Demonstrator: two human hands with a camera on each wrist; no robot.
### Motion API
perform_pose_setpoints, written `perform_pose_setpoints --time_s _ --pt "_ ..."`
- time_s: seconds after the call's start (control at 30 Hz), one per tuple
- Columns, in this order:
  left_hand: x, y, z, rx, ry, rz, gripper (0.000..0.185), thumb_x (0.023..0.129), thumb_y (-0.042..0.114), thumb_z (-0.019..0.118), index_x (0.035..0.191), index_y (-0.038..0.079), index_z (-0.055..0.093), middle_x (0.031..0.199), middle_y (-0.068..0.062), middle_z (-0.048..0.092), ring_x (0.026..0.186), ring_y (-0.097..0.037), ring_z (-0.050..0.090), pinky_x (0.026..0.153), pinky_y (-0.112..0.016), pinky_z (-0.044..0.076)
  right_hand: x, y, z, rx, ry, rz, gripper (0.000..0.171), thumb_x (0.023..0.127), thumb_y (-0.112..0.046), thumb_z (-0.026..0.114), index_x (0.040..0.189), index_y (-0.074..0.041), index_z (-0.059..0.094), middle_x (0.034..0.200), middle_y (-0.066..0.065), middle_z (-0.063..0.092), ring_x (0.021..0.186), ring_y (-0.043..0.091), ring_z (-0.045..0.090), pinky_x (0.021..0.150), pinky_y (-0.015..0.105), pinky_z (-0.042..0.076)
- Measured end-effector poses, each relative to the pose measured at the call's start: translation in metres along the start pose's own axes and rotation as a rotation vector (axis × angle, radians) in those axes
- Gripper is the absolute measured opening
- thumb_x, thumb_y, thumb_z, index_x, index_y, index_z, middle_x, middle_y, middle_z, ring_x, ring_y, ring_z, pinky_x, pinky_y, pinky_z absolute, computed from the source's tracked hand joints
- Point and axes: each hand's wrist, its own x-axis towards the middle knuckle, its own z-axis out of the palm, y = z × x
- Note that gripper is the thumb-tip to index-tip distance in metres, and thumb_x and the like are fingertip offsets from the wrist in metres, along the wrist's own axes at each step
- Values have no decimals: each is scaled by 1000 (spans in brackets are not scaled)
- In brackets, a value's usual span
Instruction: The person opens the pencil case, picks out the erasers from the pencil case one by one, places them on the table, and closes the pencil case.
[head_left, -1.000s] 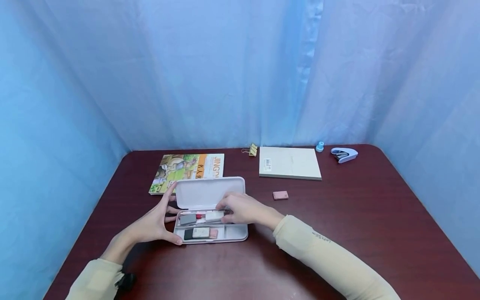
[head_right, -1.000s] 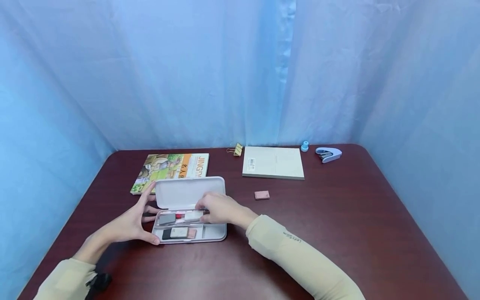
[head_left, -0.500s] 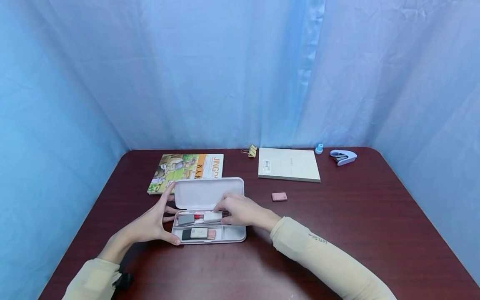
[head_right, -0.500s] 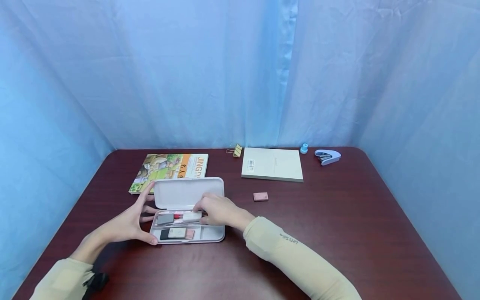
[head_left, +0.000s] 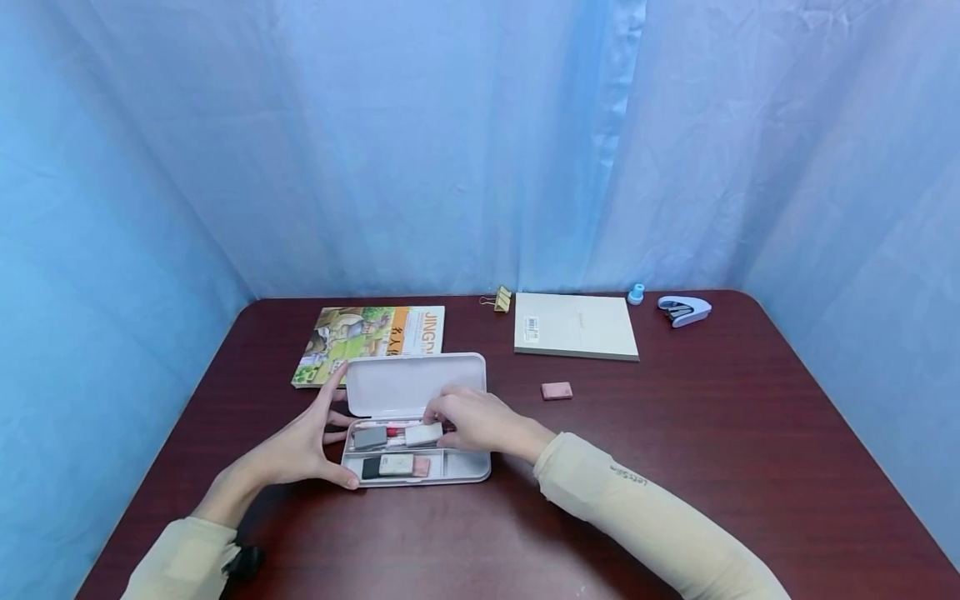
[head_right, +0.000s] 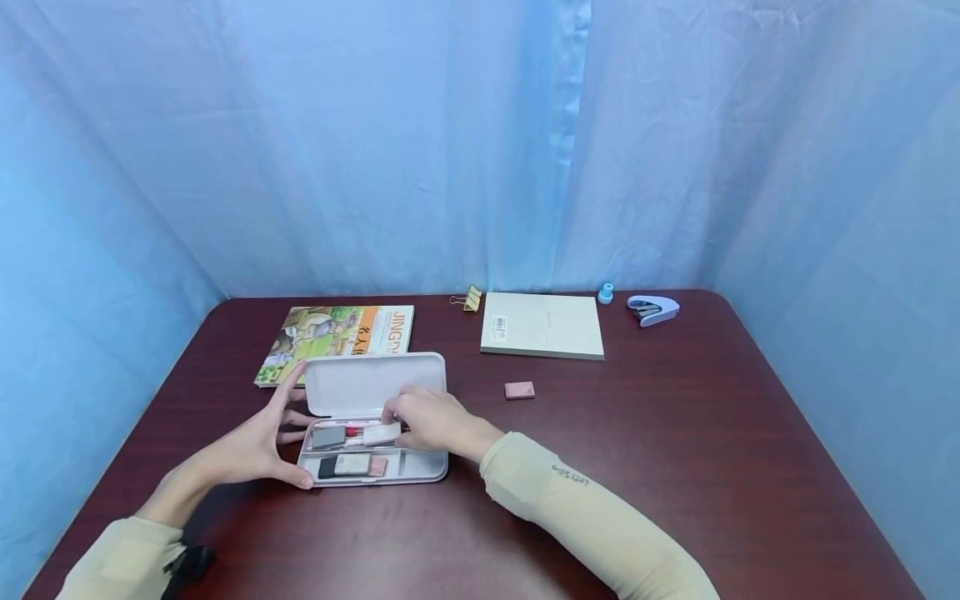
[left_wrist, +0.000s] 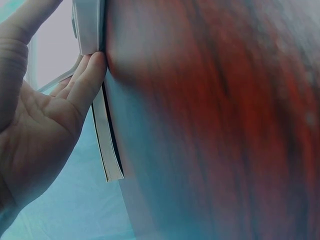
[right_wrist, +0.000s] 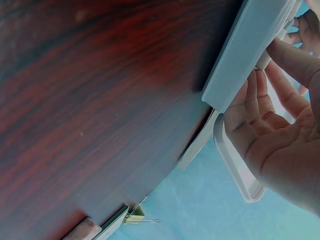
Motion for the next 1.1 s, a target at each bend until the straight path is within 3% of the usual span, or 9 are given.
perform_pose_setpoints --time_s 0.33,0.53,0.83,1.1 --pt "1 1 0 13 -2 6 146 67 23 98 158 46 -13 149 -21 25 122 -35 58 97 -46 54 2 2 2 -15 -9 10 26 87 -23 82 112 -20 76 101 -6 62 88 9 55 74 28 50" --pt "2 1 0 13 -2 4 147 66 23 99 161 38 -13 149 -20 26 122 -35 57 97 -46 53 3 4 3 -3 -8 -1 26 88 -23 80 113 -19 76 103 -6 63 88 9 56 74 28 50" --pt "2 0 0 6 -6 -4 147 66 24 99 160 41 -13 150 -20 24 123 -35 56 98 -44 53 0 8 -4 78 -17 -26 22 87 -22 76 108 -15 74 94 -4 58 85 11 53 72 26 47" --pt "1 1 0 13 -11 -3 147 66 24 98 161 37 -13 150 -20 24 123 -35 56 98 -45 53 -19 13 -20 157 26 -41 22 85 -22 75 105 -15 73 97 -3 61 82 11 57 75 29 49"
